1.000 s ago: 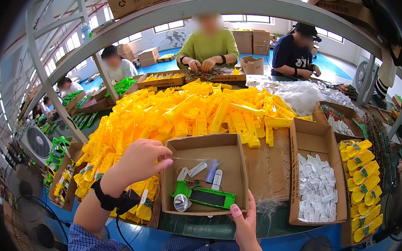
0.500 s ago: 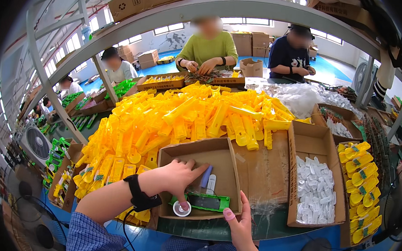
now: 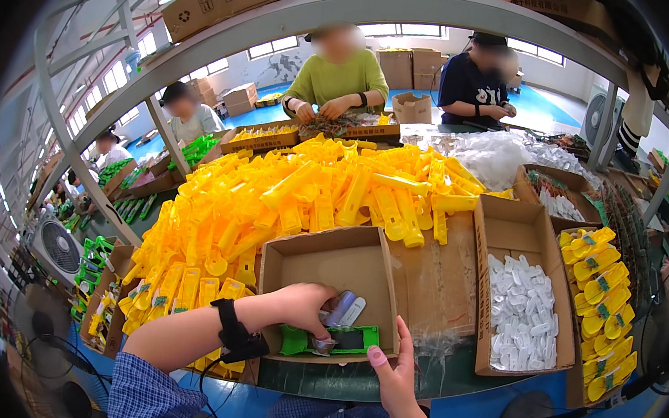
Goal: The person is assembling electronic components into yellow plastic housings and organizing parts into boxes on a factory assembly line.
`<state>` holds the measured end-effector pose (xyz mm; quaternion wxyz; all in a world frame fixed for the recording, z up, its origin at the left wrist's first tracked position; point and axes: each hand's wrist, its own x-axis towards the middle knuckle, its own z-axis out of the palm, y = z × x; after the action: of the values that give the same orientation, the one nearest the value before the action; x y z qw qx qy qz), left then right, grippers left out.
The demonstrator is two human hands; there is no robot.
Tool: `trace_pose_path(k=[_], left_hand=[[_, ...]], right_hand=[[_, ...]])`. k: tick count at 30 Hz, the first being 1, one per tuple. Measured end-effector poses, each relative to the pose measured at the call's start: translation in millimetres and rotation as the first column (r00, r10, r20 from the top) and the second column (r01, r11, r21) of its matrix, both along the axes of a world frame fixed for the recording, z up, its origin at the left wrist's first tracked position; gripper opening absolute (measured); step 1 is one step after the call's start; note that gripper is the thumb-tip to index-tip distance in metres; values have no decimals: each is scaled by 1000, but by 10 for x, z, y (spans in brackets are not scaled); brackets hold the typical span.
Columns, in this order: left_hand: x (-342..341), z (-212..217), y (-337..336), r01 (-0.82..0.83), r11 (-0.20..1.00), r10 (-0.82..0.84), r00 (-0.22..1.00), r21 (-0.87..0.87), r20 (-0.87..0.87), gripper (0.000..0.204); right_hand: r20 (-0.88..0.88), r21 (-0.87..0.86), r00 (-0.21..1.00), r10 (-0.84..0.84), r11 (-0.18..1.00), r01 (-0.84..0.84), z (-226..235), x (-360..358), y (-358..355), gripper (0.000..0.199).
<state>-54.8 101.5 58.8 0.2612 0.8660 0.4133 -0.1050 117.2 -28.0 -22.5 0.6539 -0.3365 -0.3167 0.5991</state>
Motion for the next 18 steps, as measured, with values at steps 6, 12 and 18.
trace_pose_path(k=[6,12,18], left_hand=[[17,28,-23,-123,992,124,992,-20,24,60],[-4,-61,7,-127,982,137,989,-143,62,56],[35,-11,-34,-78,978,65,995,-196,-70,50]], right_hand=[[-2,1,1000,3,1000,-3,1,0,9,69],[-7,1,1000,7,1000,-7,-15,-5,11,69],[-19,-17,1000,16,1000,-16,-51,-22,7,67]])
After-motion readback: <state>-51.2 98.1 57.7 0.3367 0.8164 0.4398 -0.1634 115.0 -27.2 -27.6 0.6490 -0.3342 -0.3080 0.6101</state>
